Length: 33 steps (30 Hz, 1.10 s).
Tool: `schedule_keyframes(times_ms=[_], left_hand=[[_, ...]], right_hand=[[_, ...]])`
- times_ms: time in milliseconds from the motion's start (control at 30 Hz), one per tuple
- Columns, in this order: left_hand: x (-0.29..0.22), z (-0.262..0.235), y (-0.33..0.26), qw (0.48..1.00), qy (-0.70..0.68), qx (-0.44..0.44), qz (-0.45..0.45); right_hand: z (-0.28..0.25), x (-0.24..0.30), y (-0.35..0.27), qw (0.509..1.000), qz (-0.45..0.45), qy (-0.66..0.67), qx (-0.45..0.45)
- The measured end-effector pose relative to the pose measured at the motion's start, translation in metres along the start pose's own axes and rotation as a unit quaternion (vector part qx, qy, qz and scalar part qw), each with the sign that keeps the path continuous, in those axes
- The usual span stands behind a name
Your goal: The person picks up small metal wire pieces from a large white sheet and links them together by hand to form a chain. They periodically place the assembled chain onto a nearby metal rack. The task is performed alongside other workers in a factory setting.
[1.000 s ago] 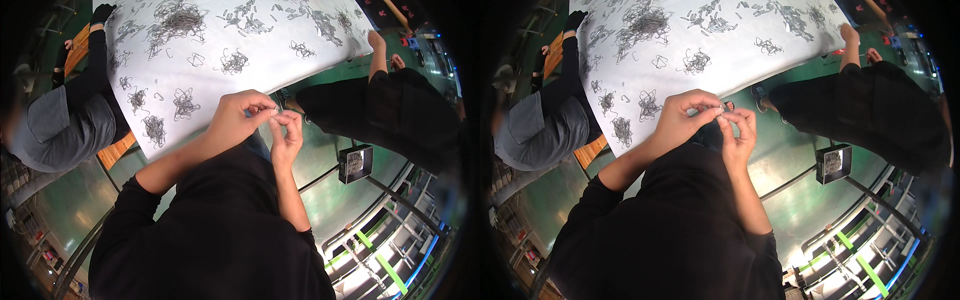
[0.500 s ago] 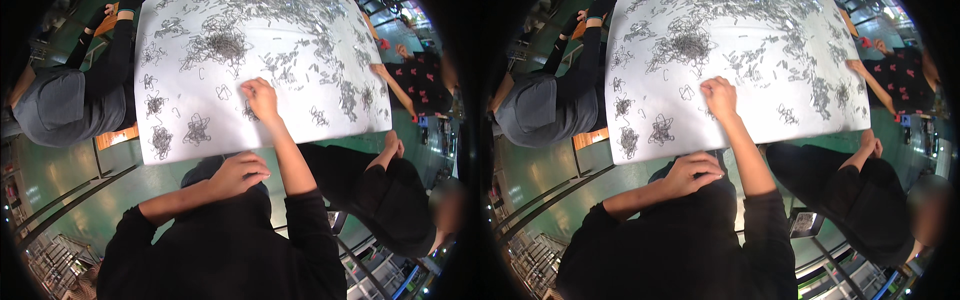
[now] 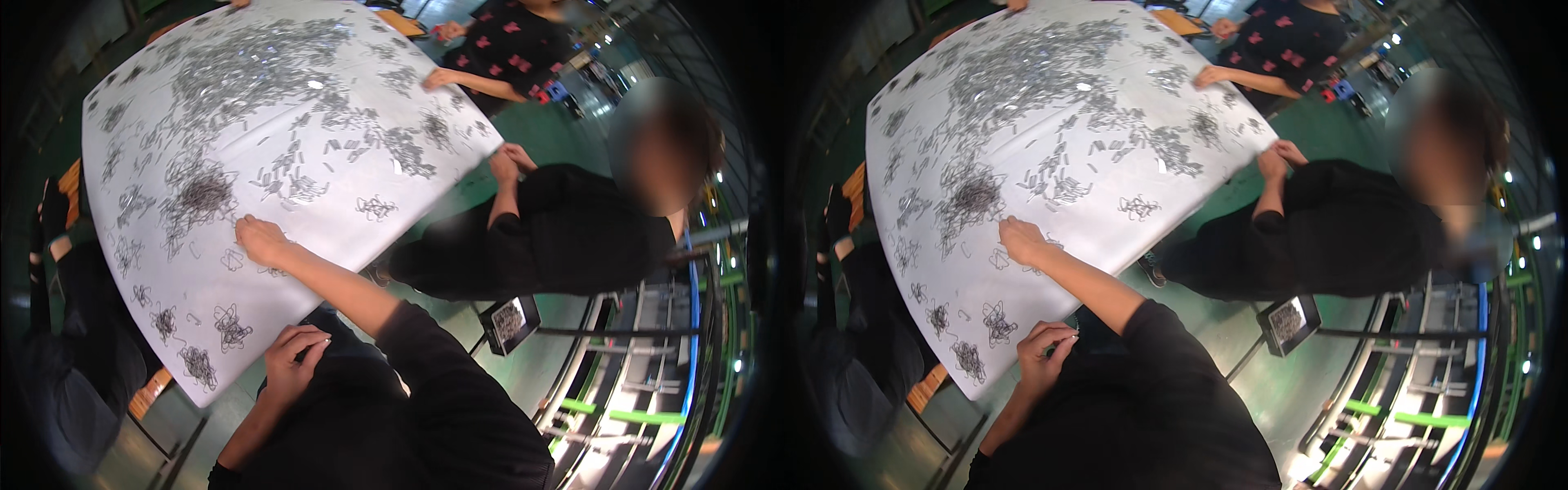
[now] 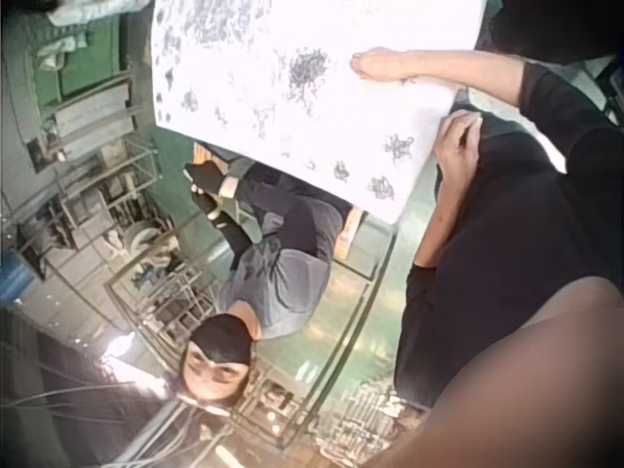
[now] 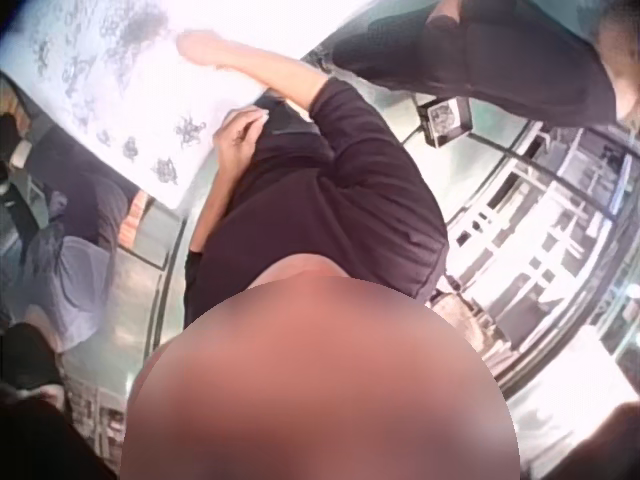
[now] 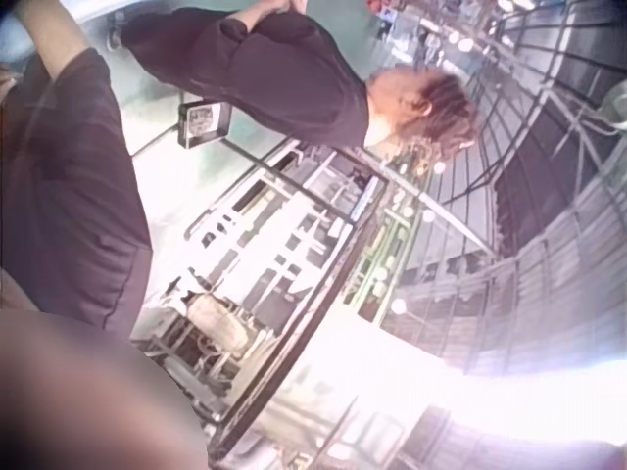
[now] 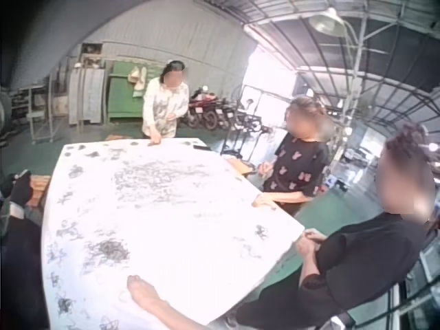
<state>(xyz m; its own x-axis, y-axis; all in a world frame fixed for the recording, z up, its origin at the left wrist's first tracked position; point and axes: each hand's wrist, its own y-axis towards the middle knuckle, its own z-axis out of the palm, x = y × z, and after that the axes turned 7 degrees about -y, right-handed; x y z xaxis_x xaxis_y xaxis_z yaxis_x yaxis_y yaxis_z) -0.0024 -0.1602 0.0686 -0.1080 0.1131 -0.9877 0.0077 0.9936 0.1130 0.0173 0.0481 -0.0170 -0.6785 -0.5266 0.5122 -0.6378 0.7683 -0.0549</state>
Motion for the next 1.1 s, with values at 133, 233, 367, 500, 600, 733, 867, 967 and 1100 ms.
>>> schedule_keyframes(times_ms=[133,233,367,500,600,733,867,967,1100], left_hand=[[0.003,-0.002,0.0,0.998,-0.058,0.036,-0.007],[-0.001,-0.005,0.001,0.996,-0.023,0.072,0.039],[-0.009,-0.005,0.003,0.993,-0.014,0.095,0.071],[-0.014,-0.003,0.004,0.992,-0.01,0.104,0.07],[-0.014,-0.001,0.004,0.992,-0.004,0.099,0.072],[-0.013,0.004,0.007,0.991,-0.005,0.109,0.074],[-0.015,0.011,0.011,0.99,-0.04,0.119,0.057],[-0.016,0.016,0.016,0.988,-0.054,0.123,0.075],[-0.014,0.023,0.022,0.987,-0.054,0.132,0.072]], right_hand=[[-0.049,-0.005,-0.079,0.975,0.073,0.201,-0.059],[-0.065,0.0,-0.134,0.913,0.112,0.376,-0.112],[-0.073,0.022,-0.201,0.823,0.17,0.51,-0.184],[-0.078,0.048,-0.248,0.785,0.214,0.535,-0.227],[-0.075,0.063,-0.27,0.8,0.164,0.484,-0.315],[-0.072,0.072,-0.282,0.767,0.132,0.525,-0.345],[-0.075,0.071,-0.282,0.742,0.149,0.565,-0.329],[-0.079,0.067,-0.278,0.742,0.156,0.56,-0.333],[-0.08,0.057,-0.272,0.75,0.158,0.526,-0.368]])
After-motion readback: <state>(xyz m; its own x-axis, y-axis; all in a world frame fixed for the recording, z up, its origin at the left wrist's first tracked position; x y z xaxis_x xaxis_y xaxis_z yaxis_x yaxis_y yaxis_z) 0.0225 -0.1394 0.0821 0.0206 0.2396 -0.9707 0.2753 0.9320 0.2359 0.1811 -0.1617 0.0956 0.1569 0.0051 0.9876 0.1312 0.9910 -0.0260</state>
